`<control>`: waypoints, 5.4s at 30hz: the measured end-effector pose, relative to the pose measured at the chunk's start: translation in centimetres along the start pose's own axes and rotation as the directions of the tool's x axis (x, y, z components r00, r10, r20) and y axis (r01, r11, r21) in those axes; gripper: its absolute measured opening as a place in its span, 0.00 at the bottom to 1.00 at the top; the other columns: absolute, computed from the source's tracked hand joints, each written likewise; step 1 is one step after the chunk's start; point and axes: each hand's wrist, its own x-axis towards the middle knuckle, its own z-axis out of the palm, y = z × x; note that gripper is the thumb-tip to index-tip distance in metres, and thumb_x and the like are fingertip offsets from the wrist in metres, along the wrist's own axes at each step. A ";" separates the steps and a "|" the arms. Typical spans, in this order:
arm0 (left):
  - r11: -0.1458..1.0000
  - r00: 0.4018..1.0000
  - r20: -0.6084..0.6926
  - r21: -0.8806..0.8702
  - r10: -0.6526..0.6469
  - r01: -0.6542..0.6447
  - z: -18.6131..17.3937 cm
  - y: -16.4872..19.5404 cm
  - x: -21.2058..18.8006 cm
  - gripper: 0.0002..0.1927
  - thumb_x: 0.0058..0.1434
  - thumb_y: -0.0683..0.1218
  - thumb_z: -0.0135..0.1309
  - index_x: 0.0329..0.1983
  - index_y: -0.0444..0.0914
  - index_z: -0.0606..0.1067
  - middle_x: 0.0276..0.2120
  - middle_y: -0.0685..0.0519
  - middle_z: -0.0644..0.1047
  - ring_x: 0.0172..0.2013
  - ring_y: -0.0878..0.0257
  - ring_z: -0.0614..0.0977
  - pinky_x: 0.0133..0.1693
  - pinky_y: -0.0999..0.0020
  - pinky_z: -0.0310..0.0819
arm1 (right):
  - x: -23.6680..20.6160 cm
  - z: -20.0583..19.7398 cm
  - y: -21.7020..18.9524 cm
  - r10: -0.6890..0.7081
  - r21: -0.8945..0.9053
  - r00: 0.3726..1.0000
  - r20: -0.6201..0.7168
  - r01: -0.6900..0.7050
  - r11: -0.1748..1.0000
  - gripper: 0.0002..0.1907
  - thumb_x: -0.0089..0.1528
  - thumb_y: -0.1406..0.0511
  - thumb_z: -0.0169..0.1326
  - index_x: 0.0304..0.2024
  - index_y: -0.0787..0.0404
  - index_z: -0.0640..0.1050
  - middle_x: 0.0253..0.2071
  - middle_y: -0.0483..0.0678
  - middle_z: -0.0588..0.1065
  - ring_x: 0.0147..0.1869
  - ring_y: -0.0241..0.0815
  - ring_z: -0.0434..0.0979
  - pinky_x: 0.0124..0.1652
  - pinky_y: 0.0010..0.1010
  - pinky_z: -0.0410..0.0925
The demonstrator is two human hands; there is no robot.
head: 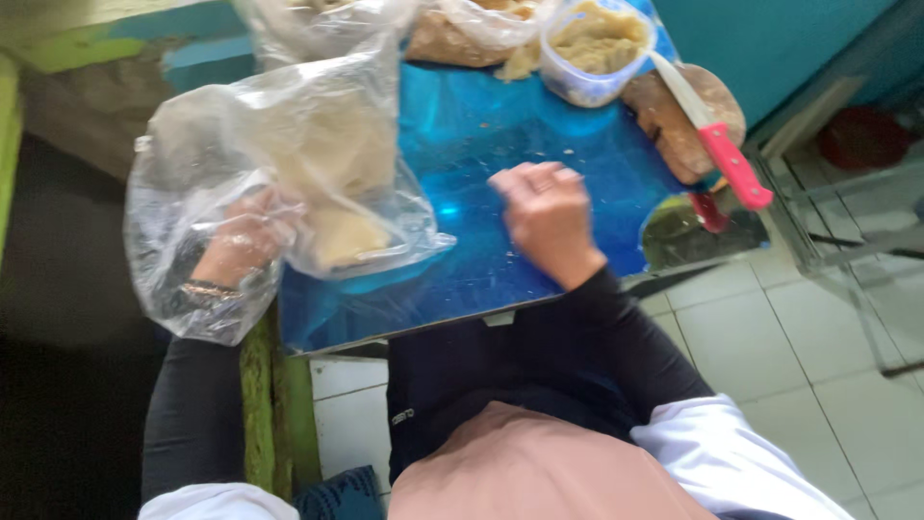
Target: The person folds triangular pastry wrappers at a small blue table. They place filling from a container onto a wrapper, fold the wrapper over the filling, and press the edges closed, setting finished filled pastries aside while reaching for new wrappers and filling.
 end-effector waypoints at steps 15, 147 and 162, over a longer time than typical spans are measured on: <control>0.651 0.993 0.099 0.758 -0.066 -0.032 -1.9 -1.7 2.7 0.16 0.63 0.46 0.58 0.52 0.35 0.75 0.45 0.48 0.77 0.43 0.59 0.77 0.42 0.67 0.74 | -4.4 -1.7 7.4 0.199 0.102 0.980 -0.022 -0.196 0.975 0.08 0.64 0.67 0.61 0.46 0.57 0.83 0.48 0.46 0.76 0.52 0.48 0.75 0.48 0.39 0.70; 0.309 0.834 0.128 0.890 0.537 -0.336 18.7 5.8 1.1 0.07 0.65 0.42 0.54 0.45 0.39 0.79 0.35 0.46 0.77 0.37 0.46 0.81 0.39 0.54 0.75 | 11.1 11.2 6.2 -0.074 0.213 0.986 0.149 0.042 0.976 0.36 0.56 0.48 0.67 0.61 0.58 0.75 0.53 0.58 0.76 0.54 0.61 0.75 0.49 0.48 0.68; 0.785 0.863 -0.103 0.480 0.495 -0.393 24.6 -1.1 15.7 0.20 0.61 0.38 0.57 0.58 0.36 0.71 0.48 0.47 0.78 0.44 0.57 0.83 0.46 0.63 0.78 | 6.9 6.0 11.3 0.233 0.611 0.717 0.657 -0.688 0.393 0.13 0.62 0.64 0.64 0.45 0.61 0.76 0.38 0.43 0.75 0.40 0.34 0.76 0.37 0.28 0.70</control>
